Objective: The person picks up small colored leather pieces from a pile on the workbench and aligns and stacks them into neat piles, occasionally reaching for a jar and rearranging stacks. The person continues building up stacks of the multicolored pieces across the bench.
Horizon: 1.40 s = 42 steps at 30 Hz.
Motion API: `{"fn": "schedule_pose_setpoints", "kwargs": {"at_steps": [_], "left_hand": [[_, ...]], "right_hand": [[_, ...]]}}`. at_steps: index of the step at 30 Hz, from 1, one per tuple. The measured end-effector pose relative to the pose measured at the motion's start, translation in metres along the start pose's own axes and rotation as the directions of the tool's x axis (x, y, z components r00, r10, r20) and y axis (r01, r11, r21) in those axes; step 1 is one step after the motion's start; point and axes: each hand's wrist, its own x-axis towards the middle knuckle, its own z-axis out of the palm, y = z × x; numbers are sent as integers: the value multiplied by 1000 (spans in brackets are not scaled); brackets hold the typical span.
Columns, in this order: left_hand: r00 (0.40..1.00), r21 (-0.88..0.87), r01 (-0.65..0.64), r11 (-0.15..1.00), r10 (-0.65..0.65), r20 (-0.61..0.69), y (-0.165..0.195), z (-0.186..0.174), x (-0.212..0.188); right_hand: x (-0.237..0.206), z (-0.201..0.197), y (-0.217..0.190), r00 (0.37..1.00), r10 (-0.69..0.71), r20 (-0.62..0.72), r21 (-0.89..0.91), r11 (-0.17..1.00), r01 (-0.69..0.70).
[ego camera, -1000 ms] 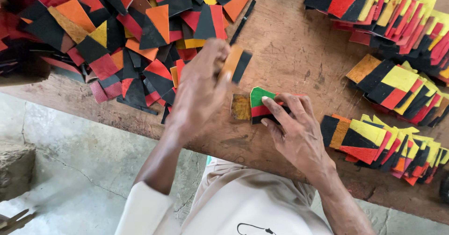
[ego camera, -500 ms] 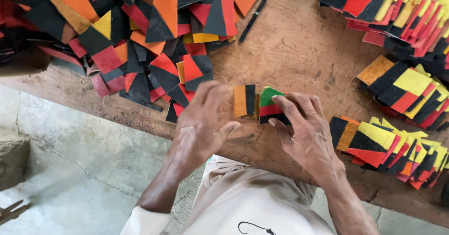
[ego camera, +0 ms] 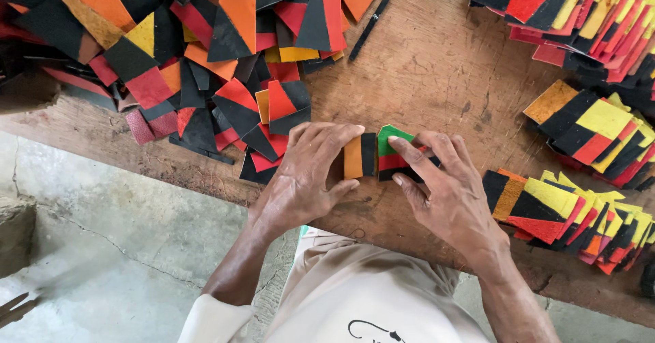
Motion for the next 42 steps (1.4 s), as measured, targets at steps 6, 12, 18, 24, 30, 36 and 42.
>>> {"fn": "schedule_pose_setpoints", "kwargs": {"at_steps": [6, 12, 18, 24, 30, 36, 42], "left_hand": [[1000, 37, 13, 999, -13, 17, 2, 3, 0], [1000, 11, -17, 1000, 17, 19, 2, 1, 1], [1000, 5, -18, 1000, 18, -1, 3, 1, 1], [999, 8, -30, 1000, 30, -29, 0, 4, 0], [1000, 21, -8, 1000, 9, -23, 1, 5, -1], [999, 56, -23, 998, 25, -44, 0, 7, -1], [999, 42, -18, 999, 19, -43, 0, 7, 0]], "right_hand": [[2, -1, 0, 1000, 24, 18, 9, 1000, -24], [2, -1, 1, 999, 29, 18, 27, 999, -29], [1, -2, 1, 999, 51, 19, 31, 998, -51], [2, -2, 0, 1000, 28, -3, 12, 1000, -28], [1, -2, -2, 999, 33, -12, 67, 997, -33], [3, 0, -2, 1000, 8, -22, 20, 1000, -7], [4, -1, -2, 1000, 9, -16, 12, 1000, -9]]}}
